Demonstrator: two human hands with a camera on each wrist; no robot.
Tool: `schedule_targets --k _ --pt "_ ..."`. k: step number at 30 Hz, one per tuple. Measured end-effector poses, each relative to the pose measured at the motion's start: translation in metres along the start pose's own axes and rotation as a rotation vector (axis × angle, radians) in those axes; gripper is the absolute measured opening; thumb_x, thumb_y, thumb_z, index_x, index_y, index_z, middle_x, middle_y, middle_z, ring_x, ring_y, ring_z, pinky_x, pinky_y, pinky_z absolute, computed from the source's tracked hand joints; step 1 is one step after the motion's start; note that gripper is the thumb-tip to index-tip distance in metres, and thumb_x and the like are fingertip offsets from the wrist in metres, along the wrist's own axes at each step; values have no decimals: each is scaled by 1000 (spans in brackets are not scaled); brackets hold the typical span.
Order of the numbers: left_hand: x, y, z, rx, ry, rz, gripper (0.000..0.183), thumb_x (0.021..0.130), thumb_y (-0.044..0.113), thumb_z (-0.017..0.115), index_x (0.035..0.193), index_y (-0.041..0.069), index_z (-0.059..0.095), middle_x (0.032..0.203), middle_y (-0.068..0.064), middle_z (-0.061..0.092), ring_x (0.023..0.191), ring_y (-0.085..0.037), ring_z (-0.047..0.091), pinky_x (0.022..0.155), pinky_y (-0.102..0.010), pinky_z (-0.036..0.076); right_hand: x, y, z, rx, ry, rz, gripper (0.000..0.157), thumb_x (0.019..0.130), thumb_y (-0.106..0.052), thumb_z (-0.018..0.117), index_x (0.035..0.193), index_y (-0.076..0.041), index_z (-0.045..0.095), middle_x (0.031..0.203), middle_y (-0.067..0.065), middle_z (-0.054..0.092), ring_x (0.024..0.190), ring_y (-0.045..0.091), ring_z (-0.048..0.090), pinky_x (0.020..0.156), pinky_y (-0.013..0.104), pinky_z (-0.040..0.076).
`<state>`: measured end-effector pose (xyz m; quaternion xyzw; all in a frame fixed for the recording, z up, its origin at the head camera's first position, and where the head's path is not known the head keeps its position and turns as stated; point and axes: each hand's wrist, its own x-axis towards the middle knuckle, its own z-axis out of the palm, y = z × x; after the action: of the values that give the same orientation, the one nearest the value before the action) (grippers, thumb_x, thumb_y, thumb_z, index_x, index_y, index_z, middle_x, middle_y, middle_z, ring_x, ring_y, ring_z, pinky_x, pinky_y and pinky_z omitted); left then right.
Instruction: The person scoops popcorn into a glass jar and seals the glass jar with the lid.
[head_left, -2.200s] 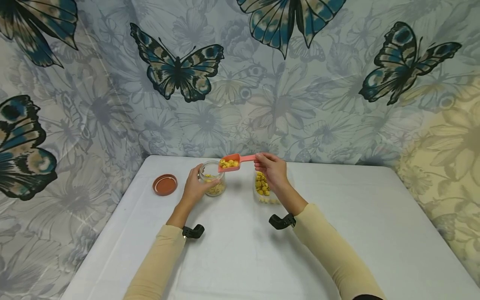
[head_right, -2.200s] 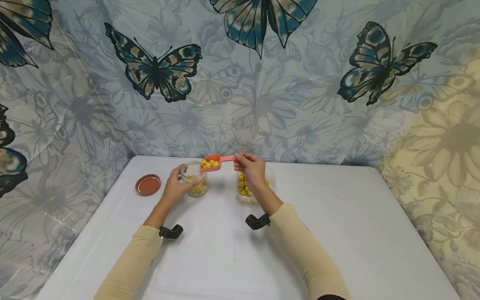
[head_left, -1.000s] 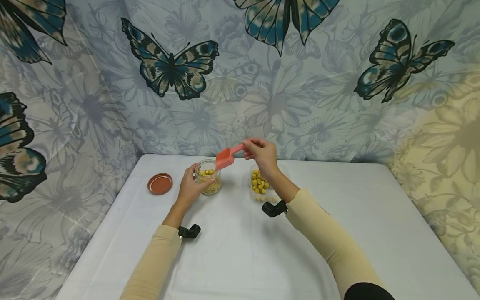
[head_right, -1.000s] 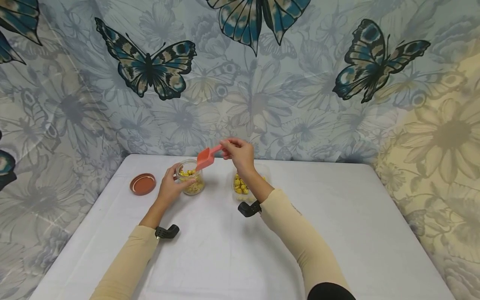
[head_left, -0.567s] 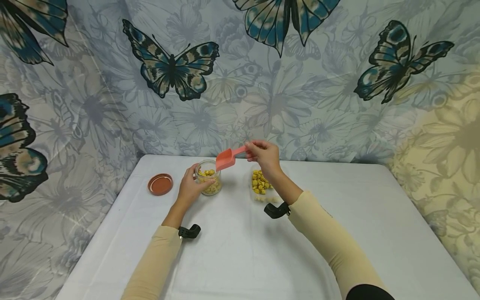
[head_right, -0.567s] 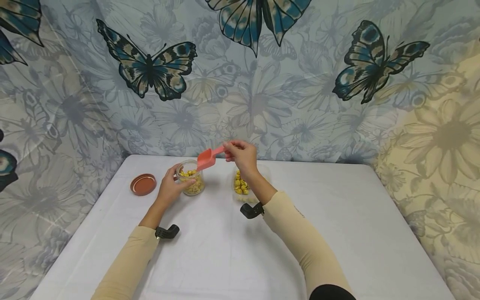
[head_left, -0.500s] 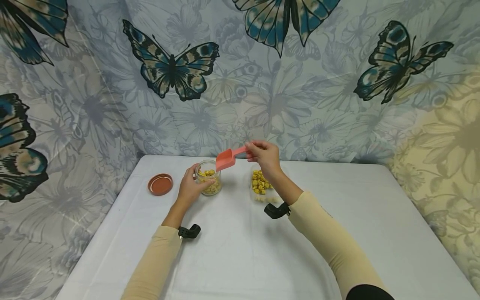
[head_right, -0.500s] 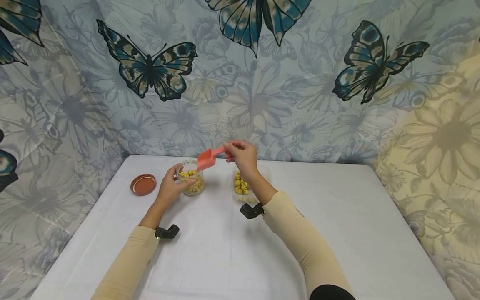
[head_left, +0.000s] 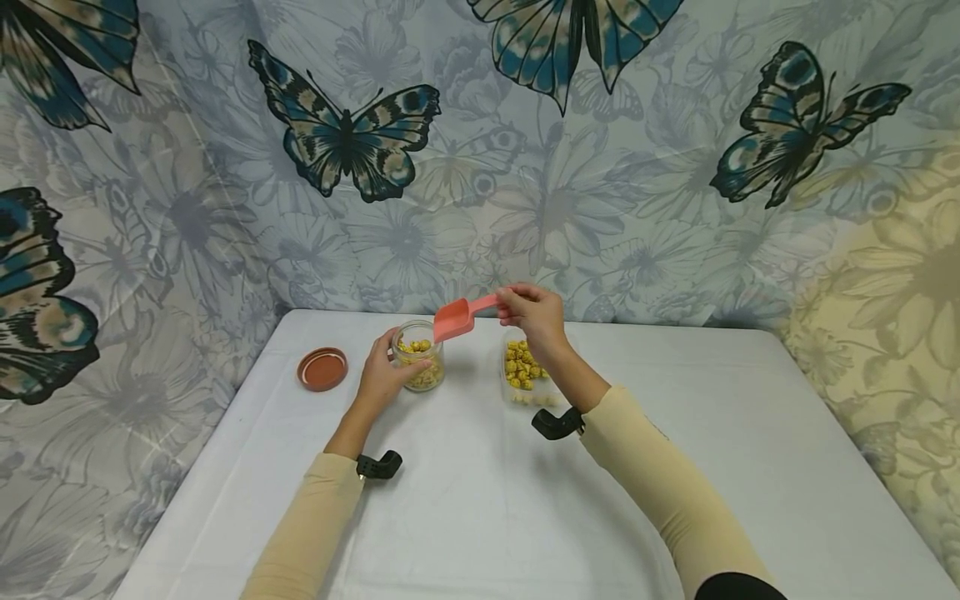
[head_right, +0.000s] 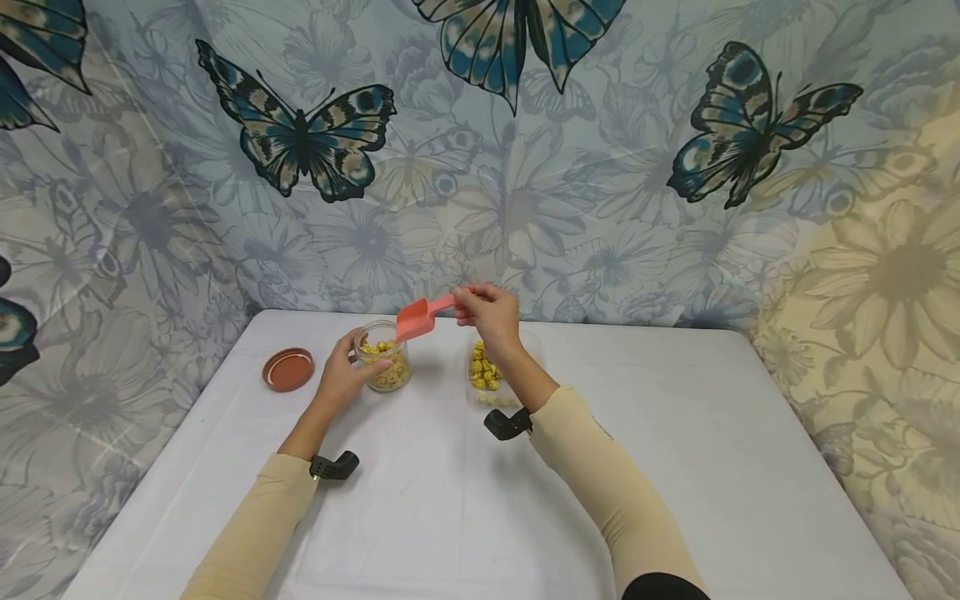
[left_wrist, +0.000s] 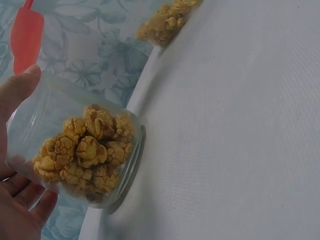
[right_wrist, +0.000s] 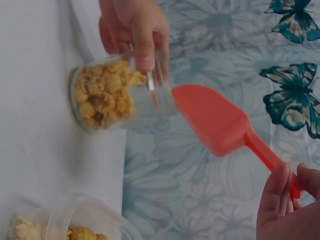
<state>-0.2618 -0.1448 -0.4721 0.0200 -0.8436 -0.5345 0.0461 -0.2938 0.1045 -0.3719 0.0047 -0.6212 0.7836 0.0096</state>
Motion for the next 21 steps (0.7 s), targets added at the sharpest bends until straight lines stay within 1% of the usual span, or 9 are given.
schedule_targets --k 3,11,16,21 --pt "0 0 0 -4 0 2 91 79 35 81 150 6 31 149 -16 39 140 -30 37 115 -48 36 -1 0 -1 -7 7 -1 18 90 -10 70 101 3 64 70 -2 70 58 11 66 57 21 58" --pt "-2 2 -2 -8 -31 -15 96 80 34 80 153 5 24 153 -16 33 143 -30 32 117 -47 34 -1 2 -8 -8 25 12 18 90 -11 69 102 1 64 71 -1 69 58 10 65 57 20 57" --pt "-2 3 -6 15 -58 -16 98 81 33 80 154 4 21 155 -18 29 144 -30 31 117 -47 33 -1 0 -12 -4 36 32 18 92 -11 67 105 2 63 72 -1 69 59 10 65 59 20 57" --pt "-1 5 -7 42 -52 -5 98 80 32 80 153 3 22 153 -18 30 142 -31 32 117 -48 33 -1 -2 -18 12 54 51 22 92 -12 66 109 2 62 72 -2 69 59 9 65 59 19 57"
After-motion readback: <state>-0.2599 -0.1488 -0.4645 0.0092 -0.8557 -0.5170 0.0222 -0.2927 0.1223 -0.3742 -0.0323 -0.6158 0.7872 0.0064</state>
